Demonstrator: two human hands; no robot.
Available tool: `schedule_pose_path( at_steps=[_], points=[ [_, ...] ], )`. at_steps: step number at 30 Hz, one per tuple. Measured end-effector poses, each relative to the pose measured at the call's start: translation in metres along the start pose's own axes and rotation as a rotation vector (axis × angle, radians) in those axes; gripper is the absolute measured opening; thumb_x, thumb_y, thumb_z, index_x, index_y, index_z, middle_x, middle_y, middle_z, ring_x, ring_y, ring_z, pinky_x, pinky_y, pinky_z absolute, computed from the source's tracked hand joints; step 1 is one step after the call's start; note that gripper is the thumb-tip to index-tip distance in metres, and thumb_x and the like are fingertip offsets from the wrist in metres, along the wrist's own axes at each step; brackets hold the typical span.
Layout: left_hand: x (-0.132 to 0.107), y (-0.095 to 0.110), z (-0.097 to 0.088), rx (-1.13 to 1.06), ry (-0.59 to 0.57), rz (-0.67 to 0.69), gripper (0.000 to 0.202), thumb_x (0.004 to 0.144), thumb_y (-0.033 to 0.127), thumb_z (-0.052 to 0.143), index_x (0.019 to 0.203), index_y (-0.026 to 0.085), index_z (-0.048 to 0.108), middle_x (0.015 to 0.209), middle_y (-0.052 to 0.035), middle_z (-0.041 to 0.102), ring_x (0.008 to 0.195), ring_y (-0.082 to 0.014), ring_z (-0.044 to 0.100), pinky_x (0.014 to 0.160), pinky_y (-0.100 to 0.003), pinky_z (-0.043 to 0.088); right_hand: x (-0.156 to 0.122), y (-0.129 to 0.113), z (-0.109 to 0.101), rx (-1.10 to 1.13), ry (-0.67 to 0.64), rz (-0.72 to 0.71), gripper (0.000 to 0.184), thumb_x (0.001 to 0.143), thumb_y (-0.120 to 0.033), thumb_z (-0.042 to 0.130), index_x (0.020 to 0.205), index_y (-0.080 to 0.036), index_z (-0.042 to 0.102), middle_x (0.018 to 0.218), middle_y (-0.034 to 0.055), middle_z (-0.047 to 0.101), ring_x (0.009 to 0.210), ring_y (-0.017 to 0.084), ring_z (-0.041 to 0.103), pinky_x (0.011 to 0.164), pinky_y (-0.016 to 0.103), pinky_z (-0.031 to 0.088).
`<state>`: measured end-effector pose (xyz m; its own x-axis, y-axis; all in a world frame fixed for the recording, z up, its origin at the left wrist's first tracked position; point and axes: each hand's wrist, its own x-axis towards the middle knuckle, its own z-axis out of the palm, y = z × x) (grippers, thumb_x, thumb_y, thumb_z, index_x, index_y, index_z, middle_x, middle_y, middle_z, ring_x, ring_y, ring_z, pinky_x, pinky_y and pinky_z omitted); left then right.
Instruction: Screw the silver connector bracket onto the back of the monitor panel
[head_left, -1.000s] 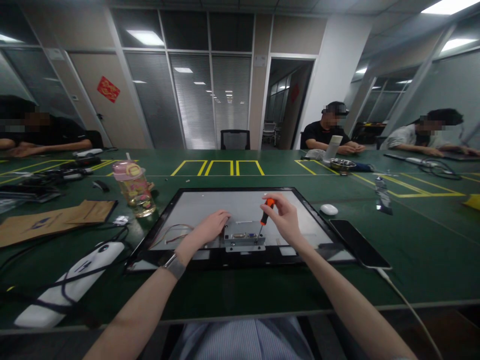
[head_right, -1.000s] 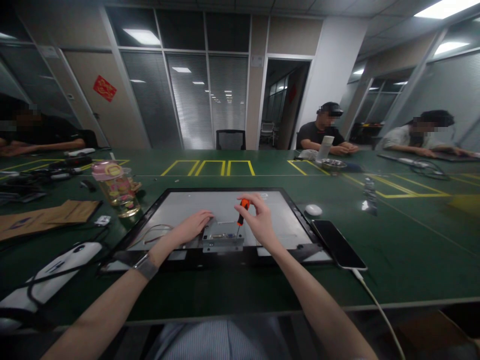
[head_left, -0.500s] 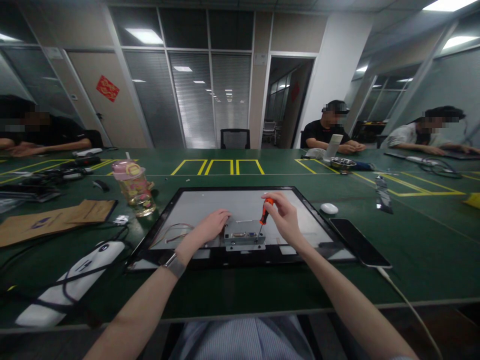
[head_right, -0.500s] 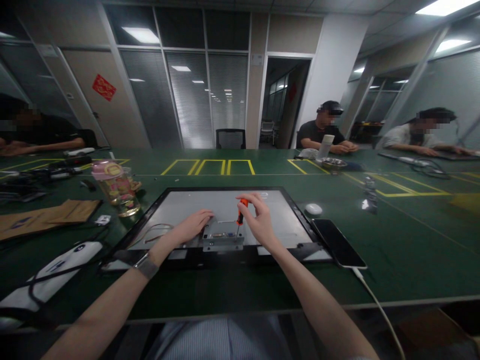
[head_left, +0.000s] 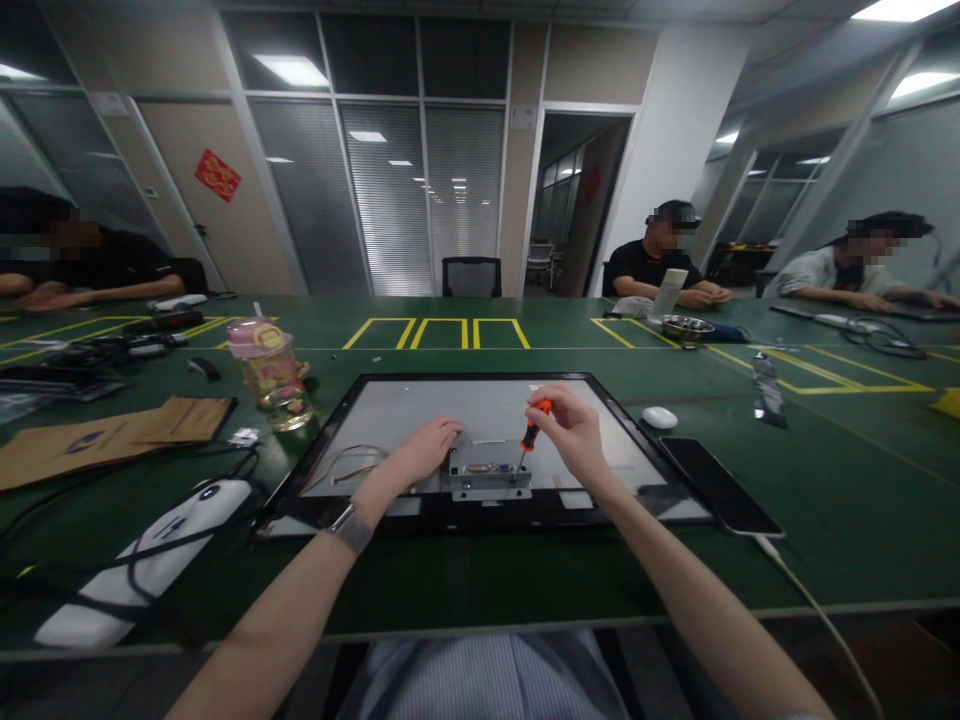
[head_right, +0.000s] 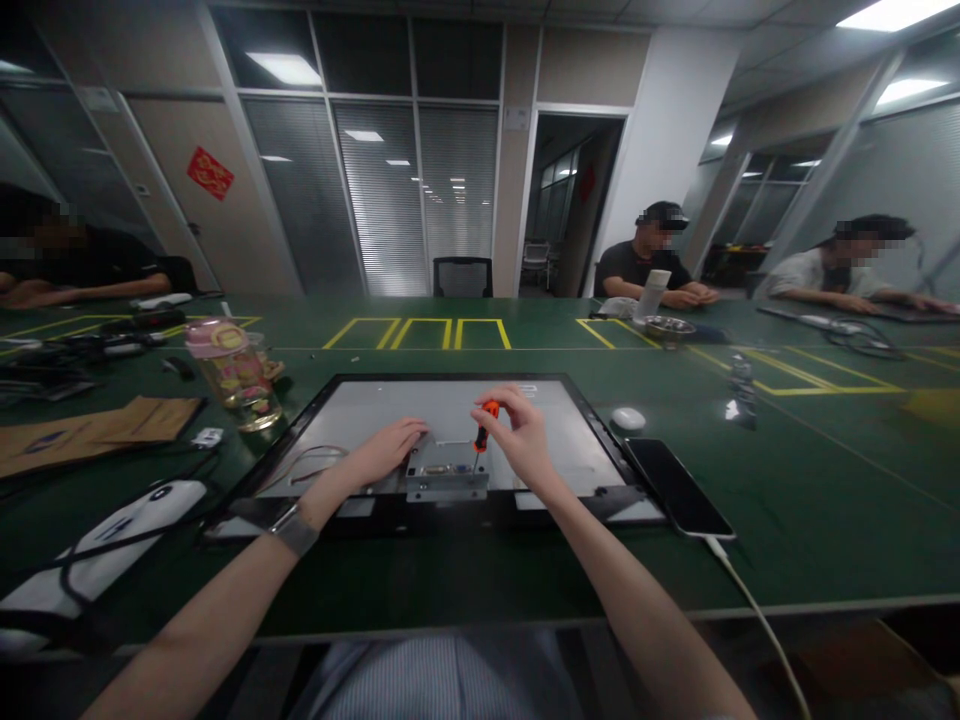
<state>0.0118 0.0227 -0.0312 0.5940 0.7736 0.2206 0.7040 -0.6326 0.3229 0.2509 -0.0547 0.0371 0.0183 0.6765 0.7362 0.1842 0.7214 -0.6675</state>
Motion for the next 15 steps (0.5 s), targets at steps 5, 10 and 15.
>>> schedule_pose_path(
  at_steps=[5,10,15],
  points=[
    [-0.0002,0.0024,-0.0014,0.009,0.003,0.004,0.039,0.093,0.029,0.024,0.114,0.017,0.055,0.123,-0.0078,0.054,0.117,-0.0171,0.048,0.105,-0.032,0.033,-0.0002,-0.0008,0.0009,0.138,-0.084,0.125,0.022,0.086,-0.032,0.053,0.105,-0.025,0.063,0.088,0.0036,0.062,0.083,0.018,0.059,0.075,0.034,0.047],
    [-0.0002,0.0019,-0.0011,0.008,-0.003,0.002,0.04,0.094,0.029,0.024,0.115,0.016,0.055,0.125,-0.0088,0.053,0.118,-0.0181,0.047,0.105,-0.033,0.032,-0.0004,0.0047,0.0021,0.292,-0.117,0.163,0.022,0.091,-0.034,0.045,0.104,-0.025,0.06,0.095,0.0041,0.062,0.091,0.019,0.059,0.086,0.039,0.044],
    [0.0,0.0011,-0.0007,-0.003,-0.003,-0.008,0.04,0.094,0.03,0.024,0.115,0.017,0.055,0.125,-0.0079,0.053,0.117,-0.0172,0.048,0.104,-0.033,0.034,-0.0014,0.0065,0.0009,0.311,-0.097,0.162,0.011,0.083,-0.032,0.059,0.086,-0.025,0.066,0.092,0.0025,0.059,0.092,0.018,0.055,0.088,0.035,0.042]
  ],
)
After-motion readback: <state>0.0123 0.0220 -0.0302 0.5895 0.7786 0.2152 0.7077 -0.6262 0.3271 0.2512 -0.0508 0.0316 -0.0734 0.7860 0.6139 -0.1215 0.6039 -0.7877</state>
